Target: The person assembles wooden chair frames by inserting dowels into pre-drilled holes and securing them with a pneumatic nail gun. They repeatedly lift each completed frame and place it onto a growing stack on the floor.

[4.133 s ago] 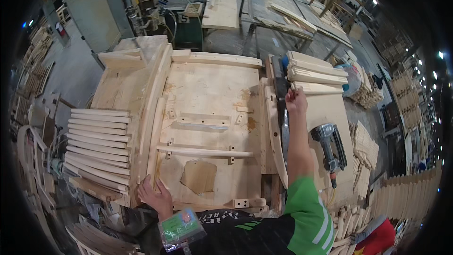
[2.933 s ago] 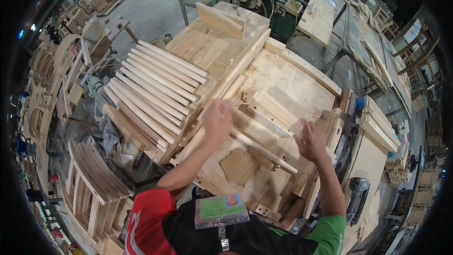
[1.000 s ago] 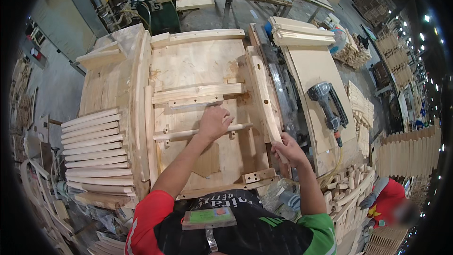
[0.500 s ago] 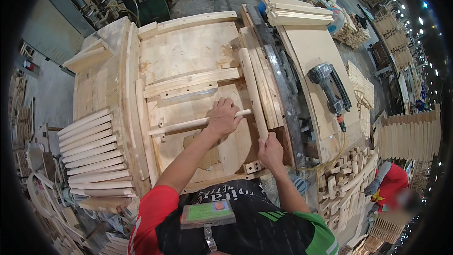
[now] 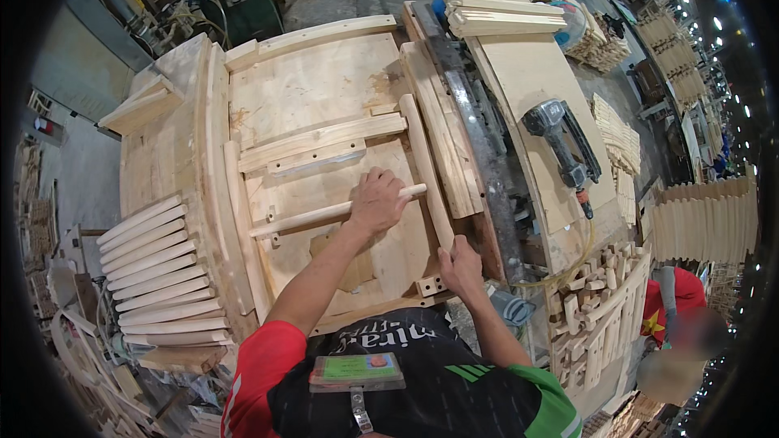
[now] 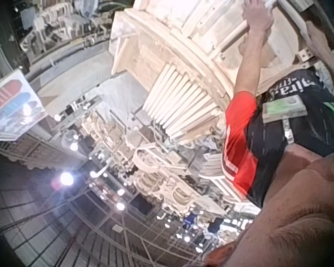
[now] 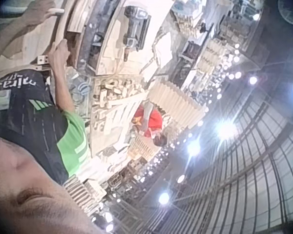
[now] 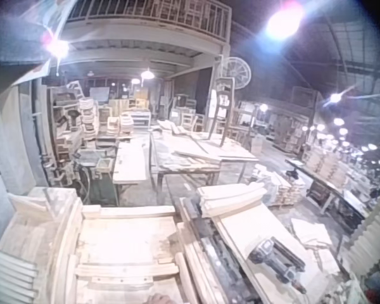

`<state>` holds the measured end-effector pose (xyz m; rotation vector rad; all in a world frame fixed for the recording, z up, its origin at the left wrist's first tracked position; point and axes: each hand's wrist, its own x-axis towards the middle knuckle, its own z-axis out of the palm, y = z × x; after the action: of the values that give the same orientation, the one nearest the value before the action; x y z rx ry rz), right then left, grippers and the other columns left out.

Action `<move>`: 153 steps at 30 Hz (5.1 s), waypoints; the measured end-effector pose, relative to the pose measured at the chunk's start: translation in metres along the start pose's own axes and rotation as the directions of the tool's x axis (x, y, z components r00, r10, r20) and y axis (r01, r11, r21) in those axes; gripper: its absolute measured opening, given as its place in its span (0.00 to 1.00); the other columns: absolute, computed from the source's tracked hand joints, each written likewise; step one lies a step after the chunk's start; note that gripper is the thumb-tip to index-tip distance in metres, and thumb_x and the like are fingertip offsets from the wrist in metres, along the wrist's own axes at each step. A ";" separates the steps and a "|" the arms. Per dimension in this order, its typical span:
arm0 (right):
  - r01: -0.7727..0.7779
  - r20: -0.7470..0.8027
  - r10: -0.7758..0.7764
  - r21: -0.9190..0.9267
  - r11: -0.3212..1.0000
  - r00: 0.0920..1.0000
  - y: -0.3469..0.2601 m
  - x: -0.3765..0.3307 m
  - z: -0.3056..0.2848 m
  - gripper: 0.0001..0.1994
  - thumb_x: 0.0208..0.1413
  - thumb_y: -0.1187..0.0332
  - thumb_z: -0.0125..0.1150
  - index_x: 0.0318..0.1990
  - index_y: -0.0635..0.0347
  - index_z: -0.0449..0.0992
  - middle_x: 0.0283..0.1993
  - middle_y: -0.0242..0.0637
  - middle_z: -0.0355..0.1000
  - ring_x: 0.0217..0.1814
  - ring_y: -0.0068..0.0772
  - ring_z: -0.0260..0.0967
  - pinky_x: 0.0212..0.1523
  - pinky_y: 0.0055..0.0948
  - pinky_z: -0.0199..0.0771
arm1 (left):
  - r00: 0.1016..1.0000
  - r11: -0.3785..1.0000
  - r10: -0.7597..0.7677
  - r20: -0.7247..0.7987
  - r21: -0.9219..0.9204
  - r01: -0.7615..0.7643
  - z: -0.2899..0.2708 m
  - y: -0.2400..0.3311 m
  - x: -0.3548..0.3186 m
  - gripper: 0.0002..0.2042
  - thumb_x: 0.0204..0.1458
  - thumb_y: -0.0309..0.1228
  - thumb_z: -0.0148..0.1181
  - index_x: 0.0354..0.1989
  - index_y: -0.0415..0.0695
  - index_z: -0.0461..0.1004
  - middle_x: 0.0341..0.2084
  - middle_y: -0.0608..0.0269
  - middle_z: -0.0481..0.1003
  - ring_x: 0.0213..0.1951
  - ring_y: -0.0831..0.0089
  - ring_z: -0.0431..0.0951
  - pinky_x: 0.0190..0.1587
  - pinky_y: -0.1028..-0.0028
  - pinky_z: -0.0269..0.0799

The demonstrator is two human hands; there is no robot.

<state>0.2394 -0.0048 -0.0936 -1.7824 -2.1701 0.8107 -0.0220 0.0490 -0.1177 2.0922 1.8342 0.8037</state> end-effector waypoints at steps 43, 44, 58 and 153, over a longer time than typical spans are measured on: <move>0.181 0.147 -0.153 -0.204 0.962 0.977 0.000 0.004 -0.017 0.17 0.61 0.59 0.68 0.44 0.63 0.69 0.37 0.57 0.77 0.38 0.65 0.78 0.39 0.59 0.78 | 0.970 0.939 -0.243 0.011 0.252 0.233 -0.082 -0.088 0.044 0.45 0.51 0.60 0.72 0.71 0.43 0.67 0.55 0.56 0.73 0.60 0.57 0.70 0.69 0.57 0.59; 0.151 0.174 -0.108 -0.259 0.954 0.979 -0.001 0.003 -0.018 0.17 0.62 0.59 0.67 0.45 0.63 0.70 0.38 0.56 0.77 0.39 0.64 0.78 0.40 0.58 0.78 | 0.969 0.939 -0.248 0.017 0.250 0.236 -0.081 -0.088 0.045 0.45 0.51 0.60 0.72 0.71 0.43 0.67 0.55 0.56 0.73 0.59 0.58 0.70 0.69 0.57 0.59; 0.295 0.021 -0.304 -0.309 0.904 0.952 -0.069 0.016 -0.075 0.24 0.61 0.64 0.68 0.62 0.62 0.75 0.54 0.49 0.75 0.54 0.58 0.76 0.52 0.51 0.79 | 0.956 0.894 -0.292 0.003 0.356 0.272 -0.083 -0.087 0.042 0.47 0.49 0.68 0.69 0.69 0.44 0.69 0.54 0.55 0.73 0.58 0.57 0.71 0.68 0.56 0.60; 0.961 0.888 -0.418 0.085 -0.262 -0.192 -0.317 0.088 0.067 0.38 0.64 0.40 0.61 0.63 0.69 0.71 0.32 0.44 0.83 0.37 0.50 0.84 0.46 0.45 0.75 | 0.353 -0.450 -0.878 0.323 -0.811 -0.375 -0.064 -0.001 -0.226 0.24 0.69 0.58 0.57 0.55 0.49 0.78 0.37 0.67 0.83 0.32 0.75 0.83 0.33 0.72 0.82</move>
<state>-0.0799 0.0249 0.0064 0.9755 -3.5103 -0.0684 -0.0710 -0.1803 -0.1197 -0.5508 0.8096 2.0304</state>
